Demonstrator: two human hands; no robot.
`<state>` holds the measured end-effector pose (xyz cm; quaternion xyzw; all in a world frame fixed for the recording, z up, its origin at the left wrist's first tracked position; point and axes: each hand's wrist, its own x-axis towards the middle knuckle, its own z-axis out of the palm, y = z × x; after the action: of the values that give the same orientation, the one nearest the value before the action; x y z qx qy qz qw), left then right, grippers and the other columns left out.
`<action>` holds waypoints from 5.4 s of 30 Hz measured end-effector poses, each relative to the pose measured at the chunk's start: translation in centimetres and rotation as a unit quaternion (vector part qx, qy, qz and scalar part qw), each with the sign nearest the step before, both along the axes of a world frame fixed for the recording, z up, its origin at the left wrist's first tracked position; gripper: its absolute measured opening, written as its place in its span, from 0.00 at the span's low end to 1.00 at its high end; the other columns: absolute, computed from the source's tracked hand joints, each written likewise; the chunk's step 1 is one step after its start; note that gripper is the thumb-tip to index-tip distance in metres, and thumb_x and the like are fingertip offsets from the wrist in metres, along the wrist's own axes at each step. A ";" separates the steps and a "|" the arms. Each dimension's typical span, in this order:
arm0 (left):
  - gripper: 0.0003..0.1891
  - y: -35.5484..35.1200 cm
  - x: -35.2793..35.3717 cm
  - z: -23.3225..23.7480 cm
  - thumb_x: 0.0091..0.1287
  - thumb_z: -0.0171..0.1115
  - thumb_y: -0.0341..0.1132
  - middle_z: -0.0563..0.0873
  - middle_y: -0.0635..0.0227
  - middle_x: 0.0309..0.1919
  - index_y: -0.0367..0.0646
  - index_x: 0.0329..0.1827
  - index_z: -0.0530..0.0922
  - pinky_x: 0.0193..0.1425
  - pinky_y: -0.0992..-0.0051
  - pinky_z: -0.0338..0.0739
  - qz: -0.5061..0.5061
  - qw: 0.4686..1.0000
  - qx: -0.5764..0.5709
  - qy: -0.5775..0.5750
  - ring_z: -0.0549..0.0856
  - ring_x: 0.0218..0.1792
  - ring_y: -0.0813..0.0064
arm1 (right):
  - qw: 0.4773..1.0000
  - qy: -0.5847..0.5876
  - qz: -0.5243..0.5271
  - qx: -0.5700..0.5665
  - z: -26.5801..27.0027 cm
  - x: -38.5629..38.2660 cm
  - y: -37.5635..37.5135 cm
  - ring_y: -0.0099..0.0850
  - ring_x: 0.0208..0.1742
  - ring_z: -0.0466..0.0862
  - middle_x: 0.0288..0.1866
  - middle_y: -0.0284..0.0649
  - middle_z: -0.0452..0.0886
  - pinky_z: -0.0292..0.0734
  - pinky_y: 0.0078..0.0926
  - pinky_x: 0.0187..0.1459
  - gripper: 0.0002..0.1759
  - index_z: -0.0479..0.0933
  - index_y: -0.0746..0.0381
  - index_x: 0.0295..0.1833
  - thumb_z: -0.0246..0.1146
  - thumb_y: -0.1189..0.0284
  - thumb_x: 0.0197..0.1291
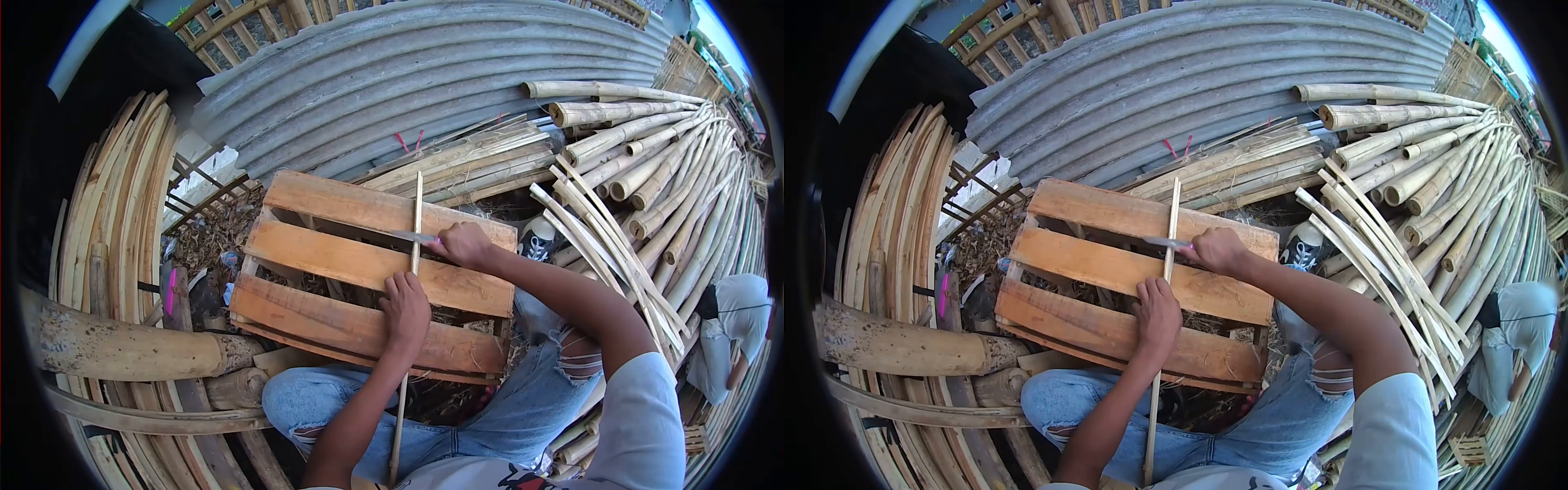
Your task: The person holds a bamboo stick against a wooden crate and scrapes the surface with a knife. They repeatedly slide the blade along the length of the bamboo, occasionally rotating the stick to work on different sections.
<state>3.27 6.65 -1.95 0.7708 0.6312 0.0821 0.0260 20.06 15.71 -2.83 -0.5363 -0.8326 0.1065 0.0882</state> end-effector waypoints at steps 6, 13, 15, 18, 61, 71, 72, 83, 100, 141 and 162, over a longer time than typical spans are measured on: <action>0.06 -0.3 0.1 -0.3 0.64 0.50 0.29 0.72 0.59 0.43 0.38 0.41 0.68 0.44 0.56 0.77 0.002 1.000 -0.001 -0.012 0.73 0.49 0.58 | 1.000 0.008 -0.004 -0.008 0.5 0.4 -0.1 0.50 0.23 0.82 0.19 0.52 0.79 0.77 0.43 0.25 0.37 0.79 0.62 0.22 0.43 0.45 0.67; 0.06 -0.3 -0.1 0.0 0.64 0.50 0.29 0.71 0.57 0.43 0.37 0.40 0.68 0.45 0.56 0.77 -0.006 1.000 -0.005 -0.019 0.73 0.49 0.58 | 0.996 0.016 -0.080 -0.031 1.1 0.9 3.2 0.51 0.24 0.80 0.18 0.53 0.78 0.75 0.47 0.27 0.35 0.78 0.64 0.22 0.46 0.45 0.66; 0.05 -0.3 0.1 -0.4 0.65 0.49 0.31 0.72 0.60 0.42 0.40 0.40 0.69 0.43 0.59 0.77 0.002 1.000 0.019 -0.004 0.73 0.48 0.61 | 0.998 0.064 0.005 -0.002 -0.2 0.1 1.1 0.53 0.24 0.80 0.19 0.53 0.78 0.75 0.47 0.27 0.36 0.78 0.64 0.23 0.45 0.45 0.66; 0.05 0.1 -0.1 -0.5 0.66 0.49 0.32 0.72 0.63 0.42 0.42 0.40 0.69 0.41 0.61 0.78 0.003 0.999 0.032 0.022 0.74 0.47 0.64 | 1.000 0.002 0.003 -0.030 1.0 0.5 2.1 0.52 0.24 0.80 0.19 0.53 0.77 0.75 0.45 0.26 0.36 0.78 0.64 0.22 0.45 0.44 0.65; 0.04 0.0 0.4 -0.5 0.65 0.50 0.33 0.72 0.64 0.38 0.44 0.38 0.69 0.38 0.60 0.75 0.013 0.999 0.035 0.035 0.74 0.44 0.65 | 0.994 -0.012 -0.104 -0.022 1.6 2.0 8.6 0.50 0.31 0.83 0.23 0.54 0.80 0.77 0.46 0.33 0.37 0.82 0.62 0.25 0.43 0.43 0.65; 0.04 0.3 0.2 -0.5 0.65 0.49 0.33 0.71 0.64 0.38 0.43 0.38 0.69 0.38 0.60 0.75 0.012 0.998 0.037 0.046 0.74 0.44 0.65 | 0.995 -0.089 -0.004 0.046 -0.2 0.6 6.9 0.47 0.29 0.84 0.26 0.48 0.83 0.78 0.38 0.28 0.34 0.82 0.60 0.26 0.45 0.45 0.66; 0.04 0.5 0.2 -0.4 0.65 0.49 0.34 0.71 0.64 0.38 0.43 0.38 0.69 0.38 0.60 0.75 0.005 0.998 0.040 0.048 0.74 0.44 0.65 | 0.988 -0.103 -0.106 0.051 -0.4 2.6 9.3 0.46 0.29 0.84 0.26 0.48 0.83 0.79 0.39 0.29 0.32 0.82 0.60 0.26 0.46 0.47 0.66; 0.05 0.2 0.2 -0.7 0.64 0.51 0.33 0.72 0.64 0.38 0.43 0.38 0.69 0.38 0.62 0.73 0.006 0.999 0.038 0.019 0.73 0.43 0.65 | 0.974 0.039 -0.210 -0.076 0.7 5.9 11.9 0.51 0.34 0.81 0.27 0.55 0.80 0.74 0.47 0.37 0.33 0.80 0.66 0.38 0.46 0.45 0.65; 0.05 0.0 0.3 -1.0 0.64 0.50 0.31 0.71 0.60 0.40 0.40 0.40 0.68 0.42 0.56 0.74 0.013 0.998 0.040 -0.039 0.73 0.46 0.60 | 0.998 -0.004 0.048 -0.044 0.9 0.1 -0.3 0.51 0.26 0.81 0.20 0.55 0.76 0.75 0.46 0.30 0.34 0.77 0.66 0.22 0.46 0.47 0.67; 0.05 0.1 0.3 0.0 0.64 0.50 0.32 0.72 0.63 0.39 0.42 0.40 0.69 0.39 0.63 0.76 -0.003 1.000 0.005 0.002 0.73 0.45 0.65 | 0.995 0.029 0.091 0.013 0.4 -0.8 1.6 0.48 0.20 0.78 0.15 0.48 0.75 0.72 0.43 0.25 0.33 0.77 0.60 0.20 0.48 0.44 0.64; 0.08 0.7 -0.1 0.4 0.62 0.54 0.31 0.71 0.58 0.41 0.39 0.39 0.67 0.45 0.56 0.72 -0.006 0.996 -0.057 -0.067 0.72 0.47 0.58 | 0.999 0.022 -0.035 -0.001 0.1 1.2 3.4 0.49 0.19 0.78 0.14 0.50 0.74 0.72 0.43 0.23 0.37 0.78 0.62 0.18 0.44 0.44 0.66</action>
<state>3.21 7.32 -1.53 0.7649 0.6267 0.0978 0.1125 21.29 19.07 -2.70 -0.5629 -0.8111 0.1153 0.1095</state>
